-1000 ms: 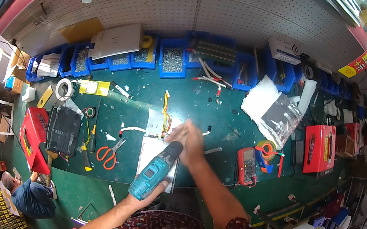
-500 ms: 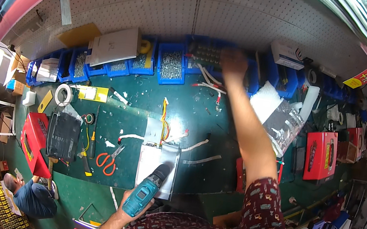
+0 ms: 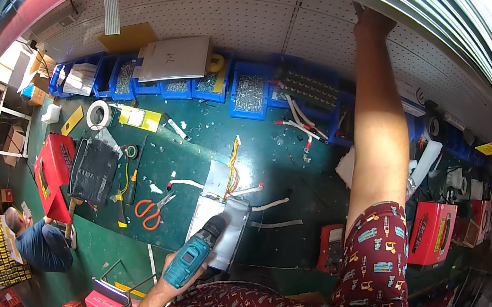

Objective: The person cuts a plastic bag with scissors, removes a white rectangular panel, and uses a cordless drill to fasten screws into the panel. The person then uses scissors to trim wires attached to the panel and places the panel on the workbench.

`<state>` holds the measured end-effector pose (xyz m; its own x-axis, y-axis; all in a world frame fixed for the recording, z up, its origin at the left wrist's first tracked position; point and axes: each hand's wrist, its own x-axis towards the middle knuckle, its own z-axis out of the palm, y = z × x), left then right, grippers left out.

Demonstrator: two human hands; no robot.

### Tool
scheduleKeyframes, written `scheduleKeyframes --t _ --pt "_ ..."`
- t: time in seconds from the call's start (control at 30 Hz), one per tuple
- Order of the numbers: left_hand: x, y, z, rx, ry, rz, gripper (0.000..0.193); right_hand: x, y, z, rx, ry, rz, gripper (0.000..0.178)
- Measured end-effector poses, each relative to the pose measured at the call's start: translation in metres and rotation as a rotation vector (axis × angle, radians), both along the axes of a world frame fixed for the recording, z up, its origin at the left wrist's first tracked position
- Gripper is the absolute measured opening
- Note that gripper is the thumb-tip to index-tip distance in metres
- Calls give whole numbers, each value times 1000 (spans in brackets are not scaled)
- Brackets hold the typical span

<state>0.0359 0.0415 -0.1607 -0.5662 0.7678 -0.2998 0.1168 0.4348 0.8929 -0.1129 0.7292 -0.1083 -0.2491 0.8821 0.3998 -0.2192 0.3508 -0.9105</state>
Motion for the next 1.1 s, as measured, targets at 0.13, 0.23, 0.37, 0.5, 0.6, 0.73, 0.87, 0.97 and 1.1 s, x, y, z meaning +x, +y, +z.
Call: scheduleKeyframes --t 0.13,0.23,0.37,0.5,0.6,0.73,0.87,0.97,1.1 --pt "3 6 3 -18 -30 -17 24 -7 6 6 16 38 24 21" --pt "4 6 3 -63 -58 -48 26 -13 7 9 20 54 43 22" --pt "9 6 -3 -11 21 -72 26 -16 8 16 38 76 58 23" --pt "12 2 -1 -3 -87 -32 24 -7 -12 10 78 59 68 25" --pt "13 -2 -8 78 -2 -39 24 16 -51 -7 161 -218 -101 29" --pt "12 -6 -3 -2 -94 -10 23 47 -131 -37 -205 -32 269 49" --pt "8 -6 3 -33 -94 -27 22 89 -196 -64 -791 418 638 32" --pt "9 -13 -12 -21 -65 -32 23 111 -233 -72 -1013 568 649 26" --pt "10 -8 -5 29 -70 -19 20 133 -263 -64 -1053 613 807 27"
